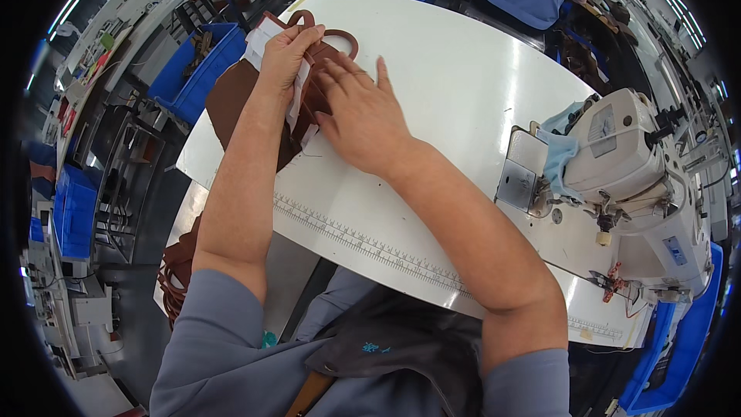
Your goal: Sewing a leather bag using an industrial sewing machine.
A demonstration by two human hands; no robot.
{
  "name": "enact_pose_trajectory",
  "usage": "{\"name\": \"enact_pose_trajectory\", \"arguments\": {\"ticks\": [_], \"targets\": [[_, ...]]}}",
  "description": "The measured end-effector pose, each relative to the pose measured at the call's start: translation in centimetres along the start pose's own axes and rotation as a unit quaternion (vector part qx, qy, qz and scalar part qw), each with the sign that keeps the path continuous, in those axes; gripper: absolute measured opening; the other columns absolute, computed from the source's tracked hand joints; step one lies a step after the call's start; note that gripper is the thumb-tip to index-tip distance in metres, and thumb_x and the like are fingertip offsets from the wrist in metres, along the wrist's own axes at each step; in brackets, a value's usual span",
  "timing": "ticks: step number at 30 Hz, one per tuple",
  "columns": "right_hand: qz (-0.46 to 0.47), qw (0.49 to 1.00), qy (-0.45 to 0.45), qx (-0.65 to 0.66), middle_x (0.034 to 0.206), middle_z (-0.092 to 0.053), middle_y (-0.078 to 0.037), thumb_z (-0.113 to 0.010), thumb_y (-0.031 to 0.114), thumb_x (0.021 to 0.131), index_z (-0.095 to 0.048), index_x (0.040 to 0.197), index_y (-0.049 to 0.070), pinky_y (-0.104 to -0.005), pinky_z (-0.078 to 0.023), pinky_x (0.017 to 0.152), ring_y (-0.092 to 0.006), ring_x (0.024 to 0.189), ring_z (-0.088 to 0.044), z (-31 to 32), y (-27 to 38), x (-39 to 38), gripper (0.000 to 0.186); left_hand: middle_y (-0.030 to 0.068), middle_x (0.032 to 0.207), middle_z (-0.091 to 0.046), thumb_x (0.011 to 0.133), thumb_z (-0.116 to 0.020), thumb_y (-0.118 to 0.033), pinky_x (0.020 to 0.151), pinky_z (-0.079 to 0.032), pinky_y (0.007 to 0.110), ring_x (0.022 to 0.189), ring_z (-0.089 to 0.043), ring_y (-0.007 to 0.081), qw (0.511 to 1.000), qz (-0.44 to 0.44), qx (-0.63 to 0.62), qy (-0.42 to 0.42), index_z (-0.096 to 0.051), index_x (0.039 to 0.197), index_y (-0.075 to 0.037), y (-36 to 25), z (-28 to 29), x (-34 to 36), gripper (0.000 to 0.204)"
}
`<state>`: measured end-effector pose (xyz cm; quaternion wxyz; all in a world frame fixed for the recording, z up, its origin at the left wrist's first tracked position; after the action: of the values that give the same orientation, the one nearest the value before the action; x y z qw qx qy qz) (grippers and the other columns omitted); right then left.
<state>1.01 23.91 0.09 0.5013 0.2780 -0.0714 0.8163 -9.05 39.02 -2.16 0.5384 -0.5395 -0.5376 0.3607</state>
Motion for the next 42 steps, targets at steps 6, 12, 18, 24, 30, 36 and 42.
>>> {"name": "enact_pose_trajectory", "arguments": {"ticks": [6,12,18,24,30,36,42], "targets": [[0.019,0.990,0.139,-0.001,0.164,-0.036,-0.010,-0.032,0.046,0.107,-0.044,0.154,0.013,-0.0632,-0.011,0.124,-0.0322,0.156,-0.021,-5.9,1.1,0.5,0.059,-0.0041,0.079,-0.060,0.096,-0.068,-0.024,0.073,-0.036,0.017,0.078,-0.053,0.0045,0.985,-0.109,-0.131,-0.018,-0.067,0.080,-0.008,-5.2,1.3,-1.1,0.023],[0.003,0.993,0.118,0.029,0.163,-0.037,-0.010,-0.033,0.047,0.107,-0.046,0.153,0.013,-0.0619,-0.012,0.125,-0.0314,0.156,-0.019,-6.1,0.5,0.7,0.059,0.0124,0.115,-0.062,0.104,-0.056,-0.027,0.109,-0.040,0.036,0.118,-0.055,0.0222,0.929,-0.129,-0.331,0.105,-0.053,0.088,-0.005,-12.5,4.8,-5.7,0.027],[0.000,0.997,0.070,0.037,0.160,-0.041,-0.012,-0.041,0.044,0.105,-0.051,0.149,0.011,-0.0599,-0.015,0.125,-0.0317,0.154,-0.026,-4.8,0.9,1.2,0.056,0.0190,0.132,-0.054,0.091,-0.067,-0.048,0.107,-0.036,0.038,0.125,-0.050,0.0274,0.919,-0.187,0.301,0.174,-0.059,0.096,0.001,-23.7,5.8,-16.9,0.049],[-0.050,0.980,-0.096,0.166,0.122,-0.070,-0.013,-0.060,0.029,0.101,-0.066,0.127,0.006,-0.0451,-0.043,0.109,-0.0320,0.121,-0.060,-0.6,-1.7,-0.5,0.036,0.0150,0.087,-0.065,0.085,-0.063,-0.013,0.076,-0.046,0.032,0.081,-0.063,0.0273,0.684,-0.203,0.665,0.220,-0.065,0.103,0.004,-30.0,0.2,-25.0,0.025],[-0.262,0.842,-0.003,0.471,0.106,-0.074,-0.010,-0.053,0.041,0.106,-0.073,0.112,0.001,-0.0362,-0.053,0.086,-0.0219,0.093,-0.068,0.5,-5.6,-8.2,0.045,0.0092,0.088,-0.064,0.085,-0.056,-0.007,0.083,-0.044,0.037,0.085,-0.064,0.0270,0.597,-0.360,0.663,0.274,-0.066,0.105,-0.005,-23.9,-10.9,-26.1,0.023],[-0.344,0.744,0.089,0.566,0.108,-0.067,-0.014,-0.029,0.067,0.106,-0.066,0.126,-0.002,-0.0312,-0.051,0.083,-0.0154,0.091,-0.064,6.3,-4.0,-15.4,0.080,0.0005,0.082,-0.058,0.087,-0.058,-0.016,0.082,-0.044,0.035,0.082,-0.063,0.0189,0.534,-0.515,0.486,0.463,-0.062,0.091,-0.016,-8.6,-21.5,-32.9,0.006],[-0.258,0.877,0.119,0.388,0.107,-0.071,-0.008,-0.059,0.057,0.100,-0.063,0.133,0.006,-0.0307,-0.053,0.078,-0.0149,0.087,-0.065,12.1,-8.6,-20.8,0.061,-0.0026,0.080,-0.057,0.085,-0.061,-0.020,0.078,-0.046,0.032,0.078,-0.062,0.0152,0.469,-0.656,0.346,0.480,-0.060,0.091,-0.018,-4.1,-30.8,-39.0,0.006]]}}
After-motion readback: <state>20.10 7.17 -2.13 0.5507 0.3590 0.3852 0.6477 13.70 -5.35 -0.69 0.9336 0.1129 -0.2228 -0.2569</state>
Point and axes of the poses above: each hand's wrist, its own x-axis towards the middle knuckle, its own z-axis out of the back of the hand, y = z × x, the point moved 9 cm from there along x, towards the middle knuckle
